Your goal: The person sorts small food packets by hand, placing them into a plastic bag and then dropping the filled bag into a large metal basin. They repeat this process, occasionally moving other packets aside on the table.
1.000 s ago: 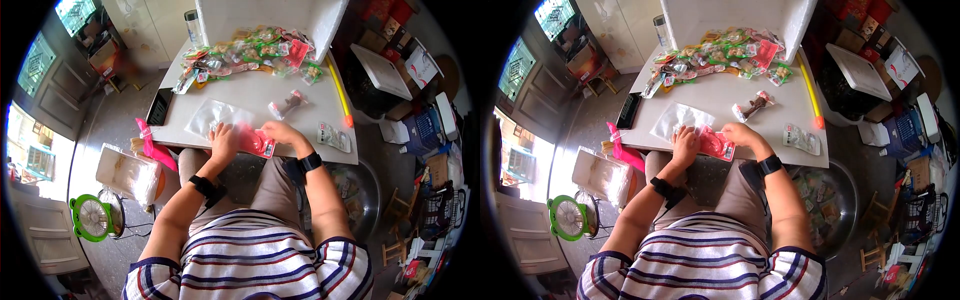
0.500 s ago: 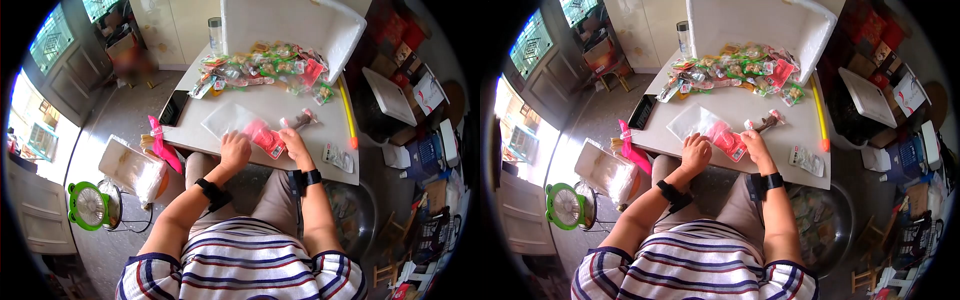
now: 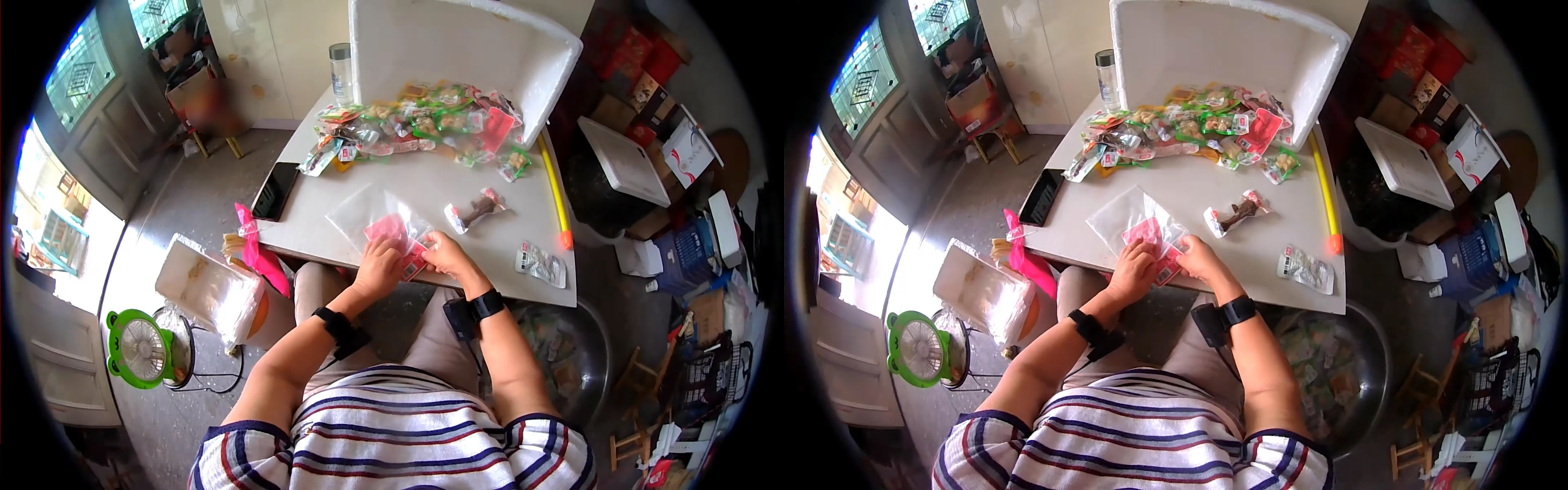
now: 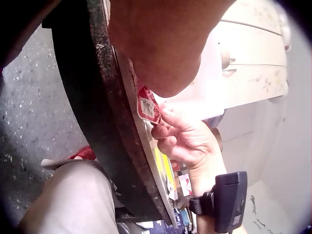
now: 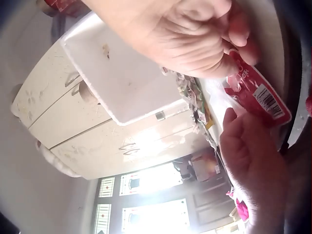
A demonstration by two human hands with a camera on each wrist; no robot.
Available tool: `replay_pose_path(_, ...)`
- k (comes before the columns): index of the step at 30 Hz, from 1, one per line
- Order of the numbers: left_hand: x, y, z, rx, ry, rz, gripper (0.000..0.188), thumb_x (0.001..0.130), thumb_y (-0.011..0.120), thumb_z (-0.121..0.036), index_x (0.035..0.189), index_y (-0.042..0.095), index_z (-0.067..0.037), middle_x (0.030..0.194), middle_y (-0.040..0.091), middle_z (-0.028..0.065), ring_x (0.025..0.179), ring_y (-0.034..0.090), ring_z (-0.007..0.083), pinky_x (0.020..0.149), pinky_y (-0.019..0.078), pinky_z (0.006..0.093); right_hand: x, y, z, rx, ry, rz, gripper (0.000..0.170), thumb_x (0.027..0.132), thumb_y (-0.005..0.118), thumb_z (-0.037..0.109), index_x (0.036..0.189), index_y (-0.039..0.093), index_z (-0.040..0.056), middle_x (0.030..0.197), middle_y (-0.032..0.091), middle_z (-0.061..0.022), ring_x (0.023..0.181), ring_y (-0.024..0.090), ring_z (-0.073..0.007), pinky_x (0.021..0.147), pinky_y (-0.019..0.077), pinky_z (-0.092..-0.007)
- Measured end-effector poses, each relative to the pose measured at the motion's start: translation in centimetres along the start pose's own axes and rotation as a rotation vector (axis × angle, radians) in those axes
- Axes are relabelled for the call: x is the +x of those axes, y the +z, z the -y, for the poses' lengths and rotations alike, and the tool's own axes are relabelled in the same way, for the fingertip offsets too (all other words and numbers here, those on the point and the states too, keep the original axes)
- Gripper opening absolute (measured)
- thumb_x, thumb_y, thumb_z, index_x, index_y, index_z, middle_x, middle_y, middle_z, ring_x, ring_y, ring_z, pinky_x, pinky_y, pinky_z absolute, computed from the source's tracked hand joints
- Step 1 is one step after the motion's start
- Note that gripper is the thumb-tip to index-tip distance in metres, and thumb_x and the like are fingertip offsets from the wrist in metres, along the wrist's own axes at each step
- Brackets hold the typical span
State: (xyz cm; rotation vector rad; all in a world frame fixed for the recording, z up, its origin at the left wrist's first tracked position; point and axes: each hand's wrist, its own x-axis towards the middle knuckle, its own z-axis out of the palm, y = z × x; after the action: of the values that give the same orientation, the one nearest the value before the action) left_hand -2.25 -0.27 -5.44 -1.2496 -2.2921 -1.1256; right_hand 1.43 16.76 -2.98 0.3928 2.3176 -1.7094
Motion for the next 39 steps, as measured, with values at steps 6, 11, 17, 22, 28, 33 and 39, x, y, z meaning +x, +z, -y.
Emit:
replay_pose_path(6,0.1,0.0,-0.2,0.058,0.053,-0.020,0.011,0.063,0.053,-0.006,0.073,0.048,-0.006,0.090,0.050,0.0066,0.095,0.043,0.0293,0.079,0.0318,0.0407,1.1,0.1,-1.3,0.318,0.008,-0.174,0.019,0.073,0.051,0.006,0.090,0.045,-0.0010,0.068,0.052,-0.0053,0.049,0.049,-0.0093,0.041,0.0392,-0.0187)
replay_pose_path(11,0.0,0.5,0.3,0.099,0.058,-0.008,0.012,0.063,0.053,-0.009,0.074,0.049,-0.006,0.094,0.050,0.0077,0.098,0.042,0.0283,0.080,0.0313,0.0411,2.5,1.8,-1.0,0.439,-0.070,-0.364,0.016,0.075,0.045,0.001,0.090,0.044,-0.0009,0.074,0.052,-0.0069,0.057,0.052,-0.0121,0.048,0.0443,-0.0208)
replay_pose_path(17,0.2,0.2,0.1,0.258,0.069,0.045,0.014,0.063,0.052,-0.010,0.076,0.050,-0.005,0.096,0.050,0.0094,0.098,0.041,0.0292,0.082,0.0308,0.0413,2.5,1.9,-1.6,0.536,-0.138,-0.288,0.017,0.075,0.042,0.000,0.092,0.043,0.0001,0.083,0.049,-0.0070,0.070,0.053,-0.0141,0.055,0.0460,-0.0241)
replay_pose_path(22,0.8,0.7,0.9,0.081,-0.073,-0.079,0.013,0.066,0.050,-0.009,0.078,0.050,-0.005,0.094,0.050,0.0107,0.096,0.042,0.0314,0.081,0.0314,0.0409,1.9,0.9,-0.7,0.341,-0.070,-0.238,0.016,0.075,0.042,0.002,0.090,0.043,0.0007,0.080,0.049,-0.0062,0.071,0.053,-0.0145,0.056,0.0458,-0.0261)
replay_pose_path(28,0.5,1.1,0.6,0.070,-0.037,-0.099,0.008,0.066,0.050,-0.009,0.073,0.048,-0.006,0.086,0.050,0.0084,0.092,0.043,0.0294,0.079,0.0326,0.0396,2.0,2.4,0.1,0.947,-0.075,-0.085,0.013,0.074,0.045,0.004,0.087,0.045,0.0025,0.080,0.049,-0.0052,0.072,0.051,-0.0151,0.062,0.0448,-0.0303)
replay_pose_path(33,0.6,0.1,0.3,0.167,-0.031,0.016,0.010,0.067,0.053,-0.013,0.074,0.050,-0.007,0.085,0.050,0.0083,0.090,0.045,0.0263,0.076,0.0337,0.0391,2.6,3.1,-0.5,0.685,-0.145,-0.282,0.010,0.074,0.047,0.005,0.083,0.047,0.0038,0.078,0.050,-0.0032,0.070,0.051,-0.0133,0.061,0.0436,-0.0278)
replay_pose_path(39,4.7,-1.5,2.6,0.092,0.031,0.102,0.019,0.066,0.058,-0.017,0.077,0.051,-0.004,0.086,0.051,0.0122,0.085,0.047,0.0290,0.073,0.0395,0.0354,2.1,1.1,-3.2,-0.194,-0.596,-0.650,0.014,0.070,0.049,0.003,0.083,0.048,-0.0011,0.079,0.053,-0.0152,0.076,0.052,-0.0294,0.065,0.0424,-0.0354)
